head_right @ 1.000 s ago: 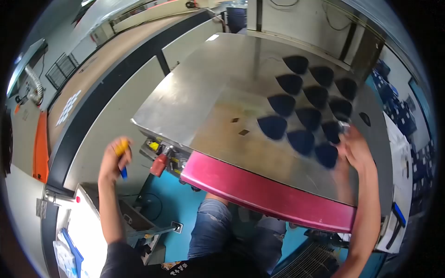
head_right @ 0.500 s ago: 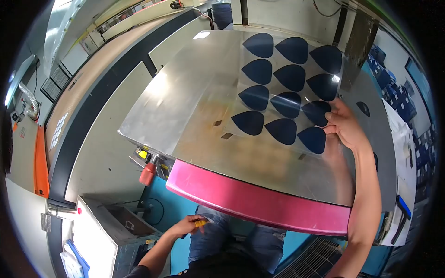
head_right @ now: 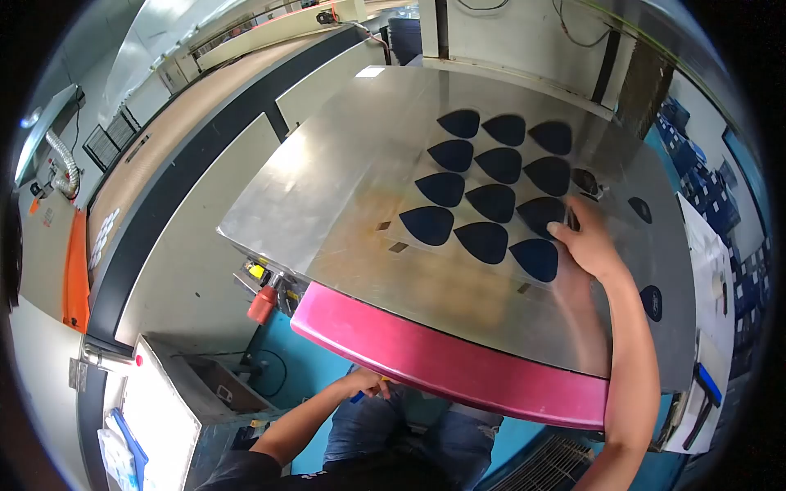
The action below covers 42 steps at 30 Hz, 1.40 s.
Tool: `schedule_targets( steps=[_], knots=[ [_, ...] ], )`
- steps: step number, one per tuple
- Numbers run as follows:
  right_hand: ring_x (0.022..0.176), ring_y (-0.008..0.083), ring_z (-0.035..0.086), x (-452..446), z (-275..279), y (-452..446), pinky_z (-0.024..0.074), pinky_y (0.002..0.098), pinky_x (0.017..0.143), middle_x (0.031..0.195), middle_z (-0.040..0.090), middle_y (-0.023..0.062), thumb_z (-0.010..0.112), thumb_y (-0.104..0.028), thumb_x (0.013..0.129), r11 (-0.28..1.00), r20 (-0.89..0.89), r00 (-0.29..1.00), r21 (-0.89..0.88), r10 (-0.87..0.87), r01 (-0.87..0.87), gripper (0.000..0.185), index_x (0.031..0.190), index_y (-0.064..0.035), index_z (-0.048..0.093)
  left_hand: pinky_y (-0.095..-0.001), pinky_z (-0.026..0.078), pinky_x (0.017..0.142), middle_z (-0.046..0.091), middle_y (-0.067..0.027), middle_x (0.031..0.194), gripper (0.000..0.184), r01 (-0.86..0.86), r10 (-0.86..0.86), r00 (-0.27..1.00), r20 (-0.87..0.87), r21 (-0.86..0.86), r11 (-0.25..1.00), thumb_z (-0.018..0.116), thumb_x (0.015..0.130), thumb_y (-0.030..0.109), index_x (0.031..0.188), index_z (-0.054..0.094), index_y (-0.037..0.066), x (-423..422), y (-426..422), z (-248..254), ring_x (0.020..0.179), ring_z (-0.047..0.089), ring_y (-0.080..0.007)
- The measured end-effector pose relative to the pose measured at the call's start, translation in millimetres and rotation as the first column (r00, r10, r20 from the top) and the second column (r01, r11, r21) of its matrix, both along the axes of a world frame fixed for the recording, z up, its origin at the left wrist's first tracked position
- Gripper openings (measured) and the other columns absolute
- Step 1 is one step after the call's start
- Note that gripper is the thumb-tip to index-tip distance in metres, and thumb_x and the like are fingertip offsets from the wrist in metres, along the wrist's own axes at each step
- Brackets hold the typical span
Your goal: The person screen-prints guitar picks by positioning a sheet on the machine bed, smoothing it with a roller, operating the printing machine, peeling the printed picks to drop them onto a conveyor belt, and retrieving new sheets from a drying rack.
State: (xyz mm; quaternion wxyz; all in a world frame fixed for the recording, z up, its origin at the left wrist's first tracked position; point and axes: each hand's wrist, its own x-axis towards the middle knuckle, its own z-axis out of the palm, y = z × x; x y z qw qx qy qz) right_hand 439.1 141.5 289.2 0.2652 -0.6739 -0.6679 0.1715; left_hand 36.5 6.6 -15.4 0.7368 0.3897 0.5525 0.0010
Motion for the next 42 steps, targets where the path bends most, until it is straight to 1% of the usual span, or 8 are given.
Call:
schedule_targets(
  steps=[7, 9, 12, 15, 21, 25, 29, 42],
  knots=[
    [0.124, 0.0301, 0.045, 229, -36, -102, 0.0336, 0.0348, 0.103, 0.13, 0.05, 0.0202, 0.06, -0.03, 0.086, 0.932, 0.015, 0.944, 0.165, -0.329, 0.322, 0.048, 0.122, 0.0007, 0.055, -0.0221, 0.035, 0.038, 0.067, -0.0153, 0.073, 0.034, -0.11, 0.11, 0.994, 0.001, 0.042, 0.993, 0.052, 0.081, 0.008, 0.113, 0.062, 0.004, -8, -8, 17, 0.042, 0.044, -0.0088],
    [0.117, 0.0336, 0.051, 360, -60, -184, 0.0396, 0.0363, 0.098, 0.126, 0.051, 0.0263, 0.051, -0.033, 0.092, 0.656, 0.267, 0.602, 0.227, -0.753, 0.72, 0.047, 0.12, 0.0046, 0.054, -0.022, 0.035, 0.038, 0.067, -0.0153, 0.072, 0.035, -0.133, 0.132, 0.991, 0.015, 0.025, 0.991, 0.052, 0.078, 0.005, 0.111, 0.062, 0.002, -8, -7, 22, 0.042, 0.045, -0.009],
    [0.111, 0.0393, 0.052, 534, -112, -379, 0.0409, 0.0429, 0.097, 0.119, 0.055, 0.0255, 0.045, -0.032, 0.093, 0.655, 0.955, 0.095, 0.118, -0.28, 0.747, 0.046, 0.124, 0.0011, 0.051, -0.0221, 0.036, 0.038, 0.067, -0.016, 0.072, 0.035, -0.16, 0.16, 0.987, 0.008, 0.008, 0.987, 0.05, 0.076, 0.002, 0.109, 0.062, 0.002, -4, -8, 31, 0.042, 0.045, -0.0092],
    [0.1, 0.0423, 0.056, 492, -113, -434, 0.0446, 0.0446, 0.085, 0.11, 0.058, 0.027, 0.044, -0.038, 0.092, 0.538, 0.509, 0.252, 0.554, -0.823, 0.636, 0.047, 0.118, -0.0002, 0.056, -0.0235, 0.04, 0.041, 0.067, -0.0166, 0.076, 0.029, -0.077, 0.079, 0.996, -0.029, 0.063, 0.995, 0.041, 0.09, 0.019, 0.105, 0.062, 0.005, -5, -6, 25, 0.049, 0.049, -0.0098],
    [0.073, 0.0422, 0.058, 412, -42, -432, 0.0427, 0.0457, 0.067, 0.077, 0.061, 0.0279, 0.039, -0.049, 0.092, 0.251, 0.409, 0.165, 0.165, -0.897, 0.954, 0.059, 0.099, 0.0037, 0.065, -0.0237, 0.04, 0.039, 0.067, -0.0189, 0.072, 0.031, -0.117, 0.121, 0.991, -0.05, 0.079, 0.99, 0.042, 0.083, 0.006, 0.107, 0.062, 0.003, 11, -7, 32, 0.04, 0.048, -0.0108],
    [0.067, 0.0111, 0.054, 307, 8, -288, 0.0439, 0.0251, 0.06, 0.081, 0.064, 0.0055, 0.052, -0.032, 0.092, 0.571, -0.239, 0.591, 0.156, -0.77, 0.806, 0.042, 0.111, 0.0032, 0.063, -0.0233, 0.04, 0.039, 0.066, -0.0179, 0.07, 0.027, -0.094, 0.096, 0.994, -0.048, 0.048, 0.994, 0.049, 0.09, 0.02, 0.106, 0.062, 0.004, 13, -7, 23, 0.04, 0.047, -0.0102],
    [0.082, 0.0205, 0.065, 162, 38, -102, 0.0484, 0.0314, 0.074, 0.093, 0.069, 0.0159, 0.062, -0.031, 0.077, 0.909, 0.164, 0.909, 0.242, -0.382, 0.338, 0.044, 0.112, -0.005, 0.065, -0.0226, 0.039, 0.039, 0.066, -0.0175, 0.069, 0.028, -0.101, 0.103, 0.994, -0.039, 0.043, 0.994, 0.051, 0.09, 0.024, 0.106, 0.062, 0.003, 20, -5, 29, 0.04, 0.045, -0.0102],
    [0.065, 0.0356, 0.062, -117, 24, 102, 0.0486, 0.0467, 0.061, 0.068, 0.063, 0.0174, 0.054, -0.026, 0.073, 0.946, 0.591, 0.8, 0.307, -0.102, -0.106, 0.023, 0.068, -0.0075, 0.067, -0.0242, 0.041, 0.038, 0.065, -0.0187, 0.07, 0.032, -0.138, 0.138, 0.99, 0.005, 0.028, 0.99, 0.043, 0.091, 0.02, 0.109, 0.06, -0.001, -1, 0, 7, 0.042, 0.049, -0.0116]
  ],
)
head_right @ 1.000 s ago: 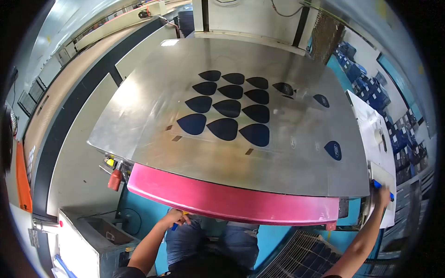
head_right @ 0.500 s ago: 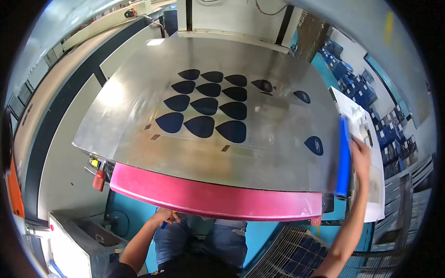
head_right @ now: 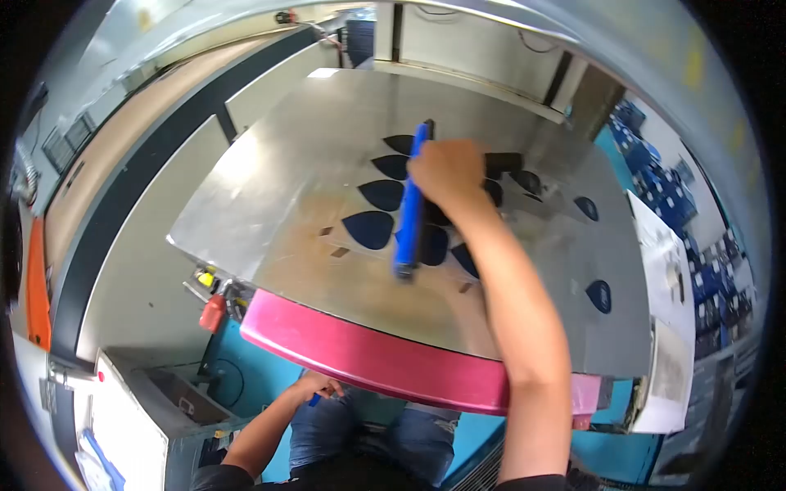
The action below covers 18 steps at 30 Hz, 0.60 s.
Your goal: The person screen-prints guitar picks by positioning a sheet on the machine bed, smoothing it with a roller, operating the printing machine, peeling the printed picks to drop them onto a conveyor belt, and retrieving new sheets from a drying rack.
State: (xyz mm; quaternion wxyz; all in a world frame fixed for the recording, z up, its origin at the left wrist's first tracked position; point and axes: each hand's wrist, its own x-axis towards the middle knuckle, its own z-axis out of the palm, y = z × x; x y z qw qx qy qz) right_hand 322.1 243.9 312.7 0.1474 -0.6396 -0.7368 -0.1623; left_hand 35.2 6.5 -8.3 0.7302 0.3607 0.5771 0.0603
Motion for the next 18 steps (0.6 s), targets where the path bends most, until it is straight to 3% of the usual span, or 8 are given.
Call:
schedule_targets(
  steps=[2, 3, 6, 9, 10, 13, 15, 18],
  knots=[
    [0.066, 0.0344, 0.063, -65, -7, 19, 0.0485, 0.045, 0.061, 0.068, 0.064, 0.0164, 0.054, -0.025, 0.072, 0.995, 0.027, 0.995, 0.018, 0.097, -0.097, 0.024, 0.069, -0.0055, 0.068, -0.025, 0.042, 0.038, 0.066, -0.018, 0.071, 0.031, -0.026, 0.026, 0.999, 0.027, -0.015, 1.0, 0.048, 0.09, 0.022, 0.107, 0.059, -0.001, 1, -1, -1, 0.043, 0.051, -0.0121],
    [0.068, 0.035, 0.064, -94, -7, 26, 0.0488, 0.0448, 0.064, 0.071, 0.065, 0.0157, 0.053, -0.025, 0.074, 0.997, -0.107, 0.992, -0.037, 0.062, -0.066, 0.026, 0.07, -0.0053, 0.068, -0.0253, 0.042, 0.038, 0.066, -0.0176, 0.072, 0.03, -0.037, 0.038, 0.999, 0.033, -0.021, 0.999, 0.05, 0.09, 0.022, 0.107, 0.059, -0.001, 2, 0, -2, 0.044, 0.052, -0.0124],
    [0.071, 0.035, 0.064, -111, -5, 24, 0.0489, 0.0448, 0.065, 0.074, 0.066, 0.0159, 0.052, -0.027, 0.075, 0.995, -0.148, 0.988, -0.079, 0.047, -0.059, 0.027, 0.073, -0.0055, 0.068, -0.0253, 0.043, 0.039, 0.067, -0.0163, 0.075, 0.03, -0.085, 0.085, 0.996, 0.036, -0.004, 0.996, 0.053, 0.089, 0.023, 0.107, 0.059, 0.0, 0, -3, 5, 0.044, 0.053, -0.0125],
    [0.072, 0.0321, 0.066, -47, 7, -13, 0.0498, 0.0413, 0.064, 0.078, 0.067, 0.013, 0.052, -0.026, 0.077, 0.998, 0.044, 0.998, -0.059, 0.035, -0.033, 0.025, 0.077, -0.0086, 0.07, -0.0237, 0.042, 0.039, 0.068, -0.0147, 0.077, 0.03, -0.09, 0.089, 0.995, 0.039, 0.014, 0.996, 0.051, 0.091, 0.024, 0.109, 0.058, 0.0, -2, -5, 12, 0.043, 0.051, -0.0112],
    [0.072, 0.0353, 0.064, -12, -3, -12, 0.0494, 0.0444, 0.066, 0.077, 0.066, 0.0157, 0.052, -0.029, 0.077, 0.991, -0.104, 0.99, -0.107, -0.095, 0.084, 0.027, 0.078, -0.0078, 0.069, -0.0235, 0.041, 0.039, 0.068, -0.0148, 0.076, 0.03, -0.064, 0.064, 0.996, 0.056, 0.002, 0.998, 0.05, 0.092, 0.024, 0.109, 0.058, 0.0, -10, -5, 1, 0.043, 0.05, -0.0109],
    [0.079, 0.0361, 0.062, 88, -5, -61, 0.0477, 0.0464, 0.07, 0.078, 0.066, 0.0153, 0.049, -0.033, 0.081, 0.987, -0.104, 0.982, -0.012, -0.161, 0.16, 0.032, 0.093, -0.011, 0.069, -0.0234, 0.037, 0.037, 0.067, -0.0153, 0.072, 0.031, -0.034, 0.036, 0.996, 0.083, -0.028, 0.999, 0.049, 0.094, 0.027, 0.108, 0.06, 0.002, -17, -2, 5, 0.041, 0.047, -0.0102],
    [0.083, 0.036, 0.062, 134, 9, -97, 0.0476, 0.0447, 0.073, 0.083, 0.066, 0.0162, 0.05, -0.035, 0.082, 0.967, -0.215, 0.946, -0.138, -0.24, 0.214, 0.035, 0.103, -0.0129, 0.069, -0.0235, 0.035, 0.036, 0.067, -0.0154, 0.071, 0.031, -0.032, 0.034, 0.997, 0.063, -0.026, 0.999, 0.05, 0.094, 0.028, 0.108, 0.061, 0.002, -12, -1, 7, 0.041, 0.047, -0.0103],
    [0.086, 0.0355, 0.062, 207, 6, -132, 0.0476, 0.0426, 0.077, 0.087, 0.067, 0.017, 0.052, -0.036, 0.082, 0.933, -0.137, 0.925, -0.105, -0.355, 0.343, 0.039, 0.11, -0.0134, 0.066, -0.0236, 0.036, 0.037, 0.067, -0.0149, 0.069, 0.033, -0.043, 0.044, 0.998, 0.035, -0.008, 0.999, 0.051, 0.094, 0.031, 0.105, 0.062, 0.002, -2, -2, 10, 0.041, 0.049, -0.011]
  ],
)
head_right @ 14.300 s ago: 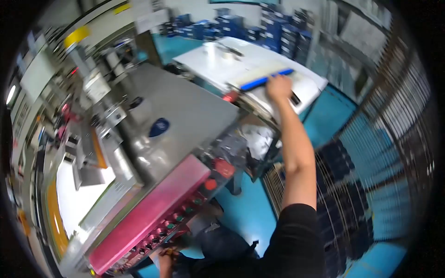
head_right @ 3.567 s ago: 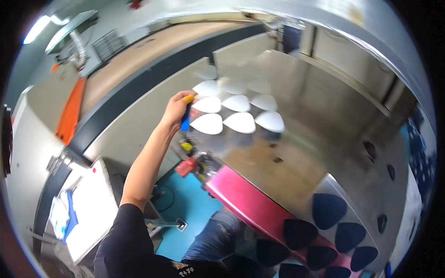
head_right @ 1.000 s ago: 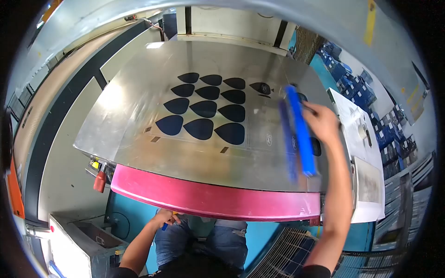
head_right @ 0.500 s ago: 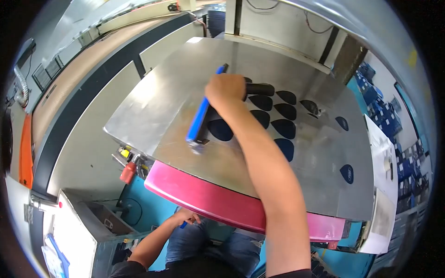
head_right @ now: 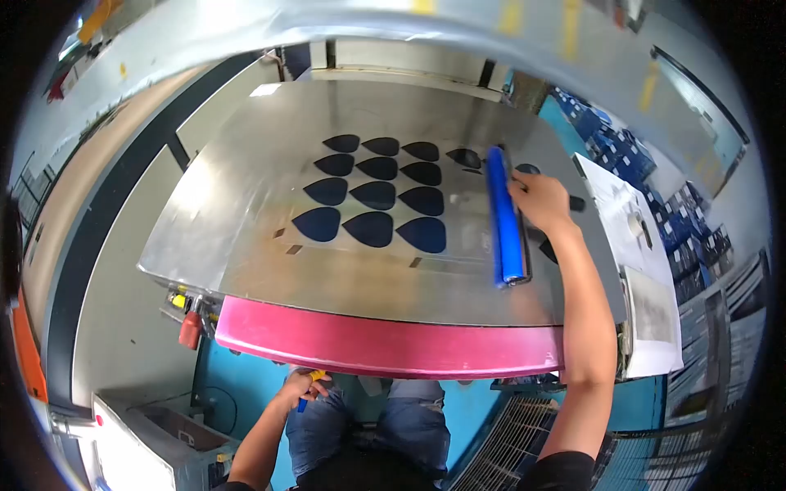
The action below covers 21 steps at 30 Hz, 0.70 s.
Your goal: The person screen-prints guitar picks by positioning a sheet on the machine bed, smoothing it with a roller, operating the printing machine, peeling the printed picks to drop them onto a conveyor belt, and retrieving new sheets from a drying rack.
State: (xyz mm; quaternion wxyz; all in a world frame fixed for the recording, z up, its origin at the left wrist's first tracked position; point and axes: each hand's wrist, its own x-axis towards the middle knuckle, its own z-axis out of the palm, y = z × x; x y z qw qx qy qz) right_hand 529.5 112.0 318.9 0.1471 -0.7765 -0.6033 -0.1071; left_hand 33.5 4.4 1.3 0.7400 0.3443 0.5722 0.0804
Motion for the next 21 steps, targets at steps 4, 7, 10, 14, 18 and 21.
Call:
schedule_targets(
  steps=[4, 7, 10, 14, 18, 21],
  knots=[
    [0.09, 0.0339, 0.064, 89, -1, -104, 0.0476, 0.0394, 0.081, 0.092, 0.066, 0.0206, 0.055, -0.041, 0.079, 0.931, -0.221, 0.918, 0.08, -0.331, 0.355, 0.044, 0.105, -0.0074, 0.068, -0.0238, 0.039, 0.038, 0.067, -0.0136, 0.068, 0.033, -0.006, 0.01, 0.998, -0.065, 0.053, 0.999, 0.05, 0.094, 0.031, 0.105, 0.062, 0.002, 9, -5, 3, 0.041, 0.049, -0.0108],
    [0.053, 0.0151, 0.05, 234, -45, -213, 0.0402, 0.0324, 0.054, 0.055, 0.054, 0.0082, 0.055, -0.033, 0.082, 0.819, -0.486, 0.787, 0.22, -0.379, 0.53, 0.038, 0.081, 0.0032, 0.068, -0.0222, 0.041, 0.039, 0.068, -0.0129, 0.07, 0.033, -0.002, 0.006, 0.997, -0.074, 0.057, 0.998, 0.052, 0.093, 0.032, 0.104, 0.063, 0.002, 9, -5, 1, 0.041, 0.05, -0.0103],
    [0.059, 0.0225, 0.056, 373, -92, -350, 0.0428, 0.039, 0.056, 0.065, 0.06, 0.0137, 0.055, -0.04, 0.087, 0.71, -0.41, 0.689, 0.129, -0.598, 0.692, 0.045, 0.071, 0.0013, 0.062, -0.0216, 0.041, 0.038, 0.068, -0.0128, 0.069, 0.036, 0.035, -0.029, 0.994, -0.105, 0.061, 0.998, 0.055, 0.091, 0.035, 0.104, 0.063, 0.002, 14, -5, 7, 0.04, 0.051, -0.0103],
    [0.068, 0.0445, 0.058, 494, -149, -471, 0.0453, 0.0514, 0.061, 0.072, 0.061, 0.0262, 0.042, -0.017, 0.089, 0.848, 0.429, 0.781, -0.061, -0.454, 0.526, 0.032, 0.076, 0.0036, 0.063, -0.0226, 0.041, 0.037, 0.067, -0.0133, 0.068, 0.036, 0.007, 0.001, 0.994, -0.108, 0.072, 0.997, 0.056, 0.091, 0.034, 0.105, 0.062, 0.002, 20, -10, 5, 0.04, 0.052, -0.0113],
    [0.082, 0.0447, 0.06, 491, -153, -425, 0.0463, 0.0516, 0.073, 0.085, 0.062, 0.0288, 0.042, -0.029, 0.092, 0.729, 0.318, 0.69, 0.004, -0.65, 0.685, 0.039, 0.091, 0.0028, 0.064, -0.0229, 0.041, 0.038, 0.067, -0.0142, 0.07, 0.035, -0.031, 0.044, 0.993, -0.111, 0.12, 0.992, 0.054, 0.092, 0.031, 0.106, 0.061, 0.0, 28, -17, -4, 0.042, 0.054, -0.012],
    [0.103, 0.044, 0.055, 352, -96, -354, 0.0422, 0.0473, 0.09, 0.109, 0.059, 0.0273, 0.042, -0.039, 0.094, 0.531, -0.012, 0.535, 0.11, -0.845, 0.84, 0.048, 0.108, 0.0023, 0.06, -0.0228, 0.042, 0.04, 0.067, -0.0148, 0.07, 0.033, 0.008, 0.006, 0.992, -0.128, 0.107, 0.994, 0.052, 0.093, 0.027, 0.107, 0.06, -0.001, 30, -18, -5, 0.043, 0.054, -0.0124]
  ],
)
